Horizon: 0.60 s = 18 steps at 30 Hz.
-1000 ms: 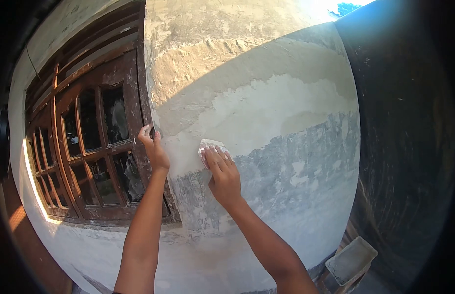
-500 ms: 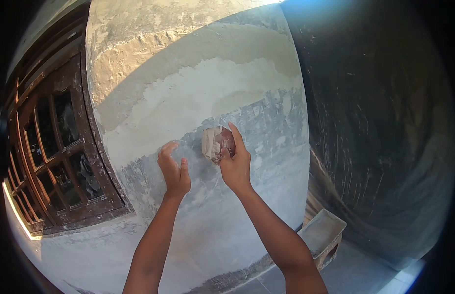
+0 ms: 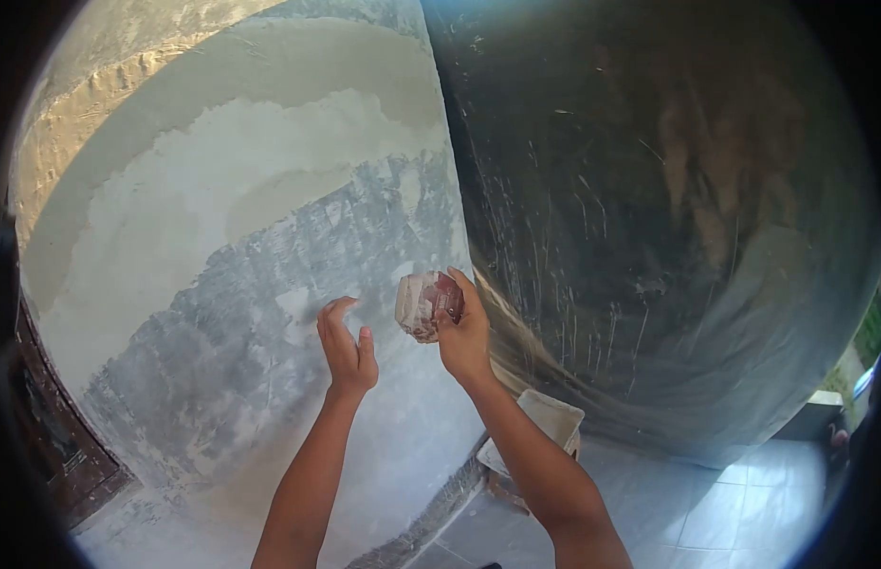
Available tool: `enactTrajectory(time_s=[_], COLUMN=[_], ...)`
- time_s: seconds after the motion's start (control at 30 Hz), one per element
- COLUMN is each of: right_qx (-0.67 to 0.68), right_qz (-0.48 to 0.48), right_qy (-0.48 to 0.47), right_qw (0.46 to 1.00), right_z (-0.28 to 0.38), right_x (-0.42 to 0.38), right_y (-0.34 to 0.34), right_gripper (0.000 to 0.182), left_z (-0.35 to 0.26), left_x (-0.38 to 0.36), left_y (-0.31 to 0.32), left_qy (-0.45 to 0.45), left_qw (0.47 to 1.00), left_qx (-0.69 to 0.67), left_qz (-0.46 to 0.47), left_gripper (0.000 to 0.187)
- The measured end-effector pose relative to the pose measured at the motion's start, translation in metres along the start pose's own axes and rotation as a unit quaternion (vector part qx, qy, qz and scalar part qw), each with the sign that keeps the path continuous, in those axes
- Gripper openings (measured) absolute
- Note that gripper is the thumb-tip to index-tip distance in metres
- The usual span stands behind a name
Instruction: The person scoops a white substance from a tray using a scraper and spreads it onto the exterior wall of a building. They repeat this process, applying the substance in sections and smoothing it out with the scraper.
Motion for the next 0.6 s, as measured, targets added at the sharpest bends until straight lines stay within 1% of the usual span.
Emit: enactTrajectory(time_s=[0.03, 0.07, 0.13, 0.23, 0.37, 0.47, 0.53, 0.6], right_qx=[-0.044, -0.058, -0.017, -0.037, -0.049, -0.072, -0.063, -0.063], right_qz=[-0.013, -0.016, -0.037, -0.052, -0.070, -0.085, -0.100, -0.112], right_qy=[-0.007, -0.008, 0.031, 0.053, 0.085, 0.139, 0.209, 0.230], right_qw=[0.999, 0.998, 0.999, 0.997, 0.993, 0.984, 0.971, 0.965], right_z=[-0.010, -0.019, -0.042, -0.072, -0.127, -0.164, -0.185, -0.216], right_x=[0.008, 0.014, 0.025, 0.037, 0.035, 0.024, 0.011, -0.003], right_y=[-0.013, -0.025, -0.046, -0.074, -0.105, -0.122, -0.132, -0.146], right_gripper=[0.062, 0.062, 0.062, 0.060, 0.059, 0.057, 0.057, 0.059], left_z=[0.004, 0.009, 0.016, 0.024, 0.035, 0.045, 0.052, 0.055], left_x=[-0.006, -0.012, -0.024, -0.045, -0.077, -0.103, -0.126, -0.150], left_y=[0.018, 0.036, 0.070, 0.115, 0.161, 0.186, 0.202, 0.214], left_qy=[-0.001, -0.007, -0.013, -0.031, -0.045, -0.069, -0.083, -0.104], left_qw=[1.000, 1.000, 0.999, 0.997, 0.993, 0.988, 0.986, 0.982], left_qx=[-0.016, -0.028, -0.048, -0.071, -0.096, -0.112, -0.108, -0.106], left_qz=[-0.002, -0.007, 0.002, 0.021, 0.060, 0.081, 0.096, 0.116], left_gripper=[0.038, 0.038, 0.039, 0.039, 0.037, 0.037, 0.035, 0.035])
Point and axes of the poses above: each hand's wrist, its own x-axis towards the middle knuckle, its own y-axis out of the palm, z = x × y, the point moved 9 cm from there along x, towards the middle knuckle
